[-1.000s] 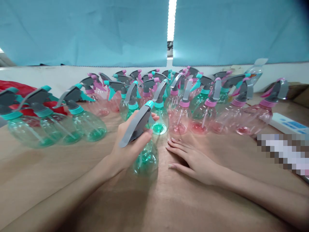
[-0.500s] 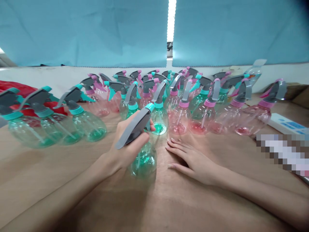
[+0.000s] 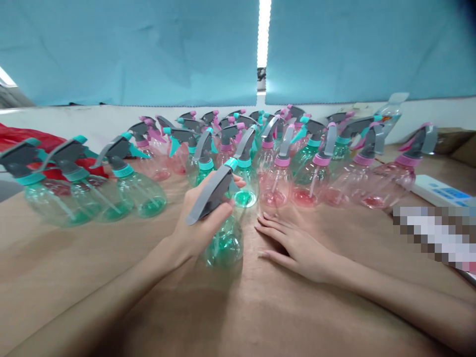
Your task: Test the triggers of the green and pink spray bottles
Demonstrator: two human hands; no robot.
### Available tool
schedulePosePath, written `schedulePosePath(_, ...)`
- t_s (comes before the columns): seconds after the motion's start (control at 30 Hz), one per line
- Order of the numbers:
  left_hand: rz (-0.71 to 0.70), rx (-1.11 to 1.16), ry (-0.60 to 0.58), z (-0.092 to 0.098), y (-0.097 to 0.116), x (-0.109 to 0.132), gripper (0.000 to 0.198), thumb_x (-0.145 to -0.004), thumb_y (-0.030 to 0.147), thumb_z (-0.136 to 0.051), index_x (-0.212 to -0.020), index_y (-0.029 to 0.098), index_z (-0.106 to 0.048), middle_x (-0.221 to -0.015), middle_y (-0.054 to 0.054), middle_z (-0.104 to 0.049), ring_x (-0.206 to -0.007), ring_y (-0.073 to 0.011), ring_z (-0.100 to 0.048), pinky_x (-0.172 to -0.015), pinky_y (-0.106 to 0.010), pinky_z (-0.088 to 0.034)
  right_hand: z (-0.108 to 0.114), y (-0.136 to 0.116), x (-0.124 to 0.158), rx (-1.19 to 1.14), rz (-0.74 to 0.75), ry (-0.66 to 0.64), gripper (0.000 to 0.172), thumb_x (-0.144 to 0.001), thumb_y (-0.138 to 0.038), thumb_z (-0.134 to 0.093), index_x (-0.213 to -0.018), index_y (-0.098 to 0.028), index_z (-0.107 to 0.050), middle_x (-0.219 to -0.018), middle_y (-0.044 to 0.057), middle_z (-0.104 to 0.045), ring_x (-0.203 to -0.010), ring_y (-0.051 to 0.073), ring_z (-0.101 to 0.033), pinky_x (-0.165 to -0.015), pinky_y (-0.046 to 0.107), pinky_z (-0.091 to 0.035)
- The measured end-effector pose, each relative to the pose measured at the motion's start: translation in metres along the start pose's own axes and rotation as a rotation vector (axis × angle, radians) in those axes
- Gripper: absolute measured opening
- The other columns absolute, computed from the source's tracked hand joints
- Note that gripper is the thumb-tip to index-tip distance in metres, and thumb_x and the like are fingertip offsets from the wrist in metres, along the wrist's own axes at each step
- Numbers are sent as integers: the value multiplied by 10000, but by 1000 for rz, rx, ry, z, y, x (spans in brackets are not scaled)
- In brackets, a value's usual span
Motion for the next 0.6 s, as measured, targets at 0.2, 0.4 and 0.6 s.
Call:
schedulePosePath(0.2,-37,-41,38,1,3,4,288,-840,251,-558,-1115,208,-630,-929,-25,-703,-649,-152,-585,-736,-340,-511,0,-1,-1,14,11,12,621,-950,-567,-439,-1445,-192,-439,-1504,127,-419,-1402,306,-350,-1137,540,-303)
schedulePosePath(0.4,-50,-7,36,1,1,5,321,-853,262,-566,-1160,180,-610,-1115,-74,-691,-955,-217,-645,-872,-381,-513,11,-15,0,-3,31,45,539,-937,-524,-502,-1373,-207,-488,-1433,126,-512,-1318,292,-470,-1063,497,-417)
schedulePosePath(0.6,-56,27,66,0,0,5,323,-882,345,-590,-1163,187,-603,-1079,-66,-697,-1021,-222,-648,-846,-360,-519,46,-66,-13,-57,78,222,602,-907,-524,-559,-1395,-211,-397,-1357,140,-567,-1226,299,-546,-994,493,-463)
Point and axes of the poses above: each hand's wrist, its own x-axis away from the middle knuckle, its own z-axis out of the back of the hand, y = z × x, the point moved 10 cm from there along -x, towards the middle knuckle
